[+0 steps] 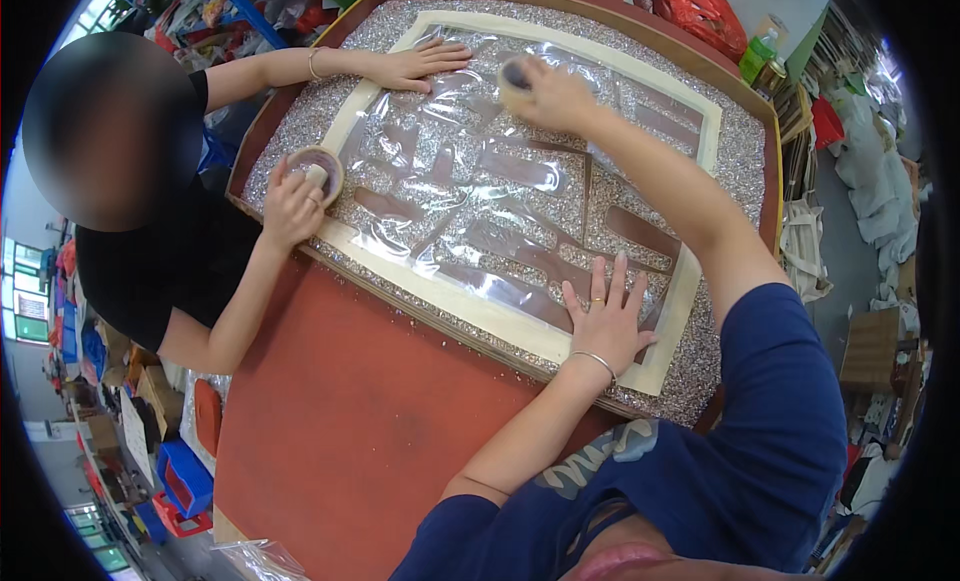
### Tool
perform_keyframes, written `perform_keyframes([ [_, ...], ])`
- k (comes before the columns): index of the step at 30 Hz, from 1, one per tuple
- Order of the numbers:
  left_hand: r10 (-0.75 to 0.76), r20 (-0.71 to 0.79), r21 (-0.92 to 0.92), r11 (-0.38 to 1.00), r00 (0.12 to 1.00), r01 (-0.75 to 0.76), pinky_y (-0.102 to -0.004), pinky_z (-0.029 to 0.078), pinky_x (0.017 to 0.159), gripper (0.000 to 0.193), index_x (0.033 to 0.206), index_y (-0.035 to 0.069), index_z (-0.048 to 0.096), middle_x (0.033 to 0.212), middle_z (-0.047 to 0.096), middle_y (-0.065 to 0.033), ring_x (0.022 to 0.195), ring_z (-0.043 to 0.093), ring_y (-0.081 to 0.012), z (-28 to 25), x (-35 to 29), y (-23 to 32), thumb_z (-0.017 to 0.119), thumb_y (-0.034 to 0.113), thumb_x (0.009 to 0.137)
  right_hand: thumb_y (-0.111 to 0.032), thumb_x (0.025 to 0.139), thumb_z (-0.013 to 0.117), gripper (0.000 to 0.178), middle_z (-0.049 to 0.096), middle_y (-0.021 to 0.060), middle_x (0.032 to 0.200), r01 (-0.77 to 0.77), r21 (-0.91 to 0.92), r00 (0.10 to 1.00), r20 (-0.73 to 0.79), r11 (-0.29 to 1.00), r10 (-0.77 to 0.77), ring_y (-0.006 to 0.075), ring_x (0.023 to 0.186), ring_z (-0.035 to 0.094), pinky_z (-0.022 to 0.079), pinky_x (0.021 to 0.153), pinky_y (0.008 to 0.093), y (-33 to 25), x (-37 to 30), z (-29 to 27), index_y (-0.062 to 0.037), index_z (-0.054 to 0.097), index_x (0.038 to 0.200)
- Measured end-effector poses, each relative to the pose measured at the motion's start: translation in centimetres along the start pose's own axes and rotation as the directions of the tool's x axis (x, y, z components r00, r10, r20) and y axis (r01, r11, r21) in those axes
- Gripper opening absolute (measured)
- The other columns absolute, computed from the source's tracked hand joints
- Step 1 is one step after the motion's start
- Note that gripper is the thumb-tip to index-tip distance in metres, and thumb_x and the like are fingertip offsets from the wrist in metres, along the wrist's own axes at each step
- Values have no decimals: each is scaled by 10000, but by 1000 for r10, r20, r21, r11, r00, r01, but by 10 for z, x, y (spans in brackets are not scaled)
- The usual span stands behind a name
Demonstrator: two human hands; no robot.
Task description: Preparing and taping glitter-covered shoe components using templates and plastic sheets.
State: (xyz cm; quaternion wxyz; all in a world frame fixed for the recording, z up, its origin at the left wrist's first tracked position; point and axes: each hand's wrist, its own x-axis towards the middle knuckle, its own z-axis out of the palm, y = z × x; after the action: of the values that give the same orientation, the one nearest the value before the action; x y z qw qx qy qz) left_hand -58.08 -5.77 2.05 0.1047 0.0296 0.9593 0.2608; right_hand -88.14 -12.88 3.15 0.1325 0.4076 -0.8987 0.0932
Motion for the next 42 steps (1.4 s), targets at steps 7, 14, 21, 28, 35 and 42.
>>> perform_keyframes([
  [7, -32, 33, -31, 999, 999, 33, -734, 37, 1006, 824, 1457, 165, 282, 1560, 67, -131, 1430, -20, -372, -1, 6, -3, 603, 541, 798, -453, 805, 591, 691, 444, 190, 1344, 193, 107, 981, 16, 975, -196, 366, 1102, 534, 440, 907, 461, -65, -39, 15, -104, 377, 1362],
  [14, 9, 44, -28, 1000, 999, -7, -727, 18, 1012, 817, 1463, 172, 273, 1563, 57, -124, 1431, -30, -366, -1, 5, 1, 590, 543, 808, -518, 815, 515, 635, 518, 206, 1237, -228, -181, 973, -3, 957, 232, 368, 1080, 539, 449, 879, 440, 33, -4, -15, -99, 464, 1290],
  [21, -46, 40, -56, 997, 998, 48, -727, 7, 1014, 809, 1459, 181, 285, 1565, 52, -115, 1431, -29, -363, 1, 3, -4, 609, 524, 802, -373, 762, 645, 381, 578, 254, 905, 328, 316, 940, -16, 890, -341, 402, 780, 584, 486, 720, 480, -51, -124, -72, -81, 618, 1005],
  [28, 17, -48, -42, 999, 999, -19, -734, 17, 1009, 796, 1448, 175, 303, 1561, 67, -120, 1432, -25, -363, 4, 5, 1, 621, 508, 799, -317, 749, 669, 543, 539, 206, 1134, 128, 70, 963, -247, 989, -107, 386, 918, 561, 488, 780, 466, 17, -87, -24, -65, 518, 1206],
  [35, 3, -7, -57, 998, 1000, -3, -735, 12, 1007, 785, 1441, 167, 318, 1558, 78, -128, 1432, -24, -366, 5, 0, 0, 621, 502, 800, -351, 740, 675, 636, 536, 178, 1191, 324, 124, 931, -217, 938, -293, 383, 975, 566, 491, 834, 442, -48, -69, -15, -75, 474, 1277],
  [42, 7, -9, -113, 994, 1000, -8, -744, 0, 1001, 781, 1436, 156, 327, 1558, 68, -136, 1430, -25, -370, 7, 2, -9, 630, 486, 796, -356, 739, 673, 667, 536, 178, 1192, 457, 166, 889, -122, 874, -441, 370, 960, 569, 488, 845, 433, -66, -74, -21, -93, 447, 1309],
])
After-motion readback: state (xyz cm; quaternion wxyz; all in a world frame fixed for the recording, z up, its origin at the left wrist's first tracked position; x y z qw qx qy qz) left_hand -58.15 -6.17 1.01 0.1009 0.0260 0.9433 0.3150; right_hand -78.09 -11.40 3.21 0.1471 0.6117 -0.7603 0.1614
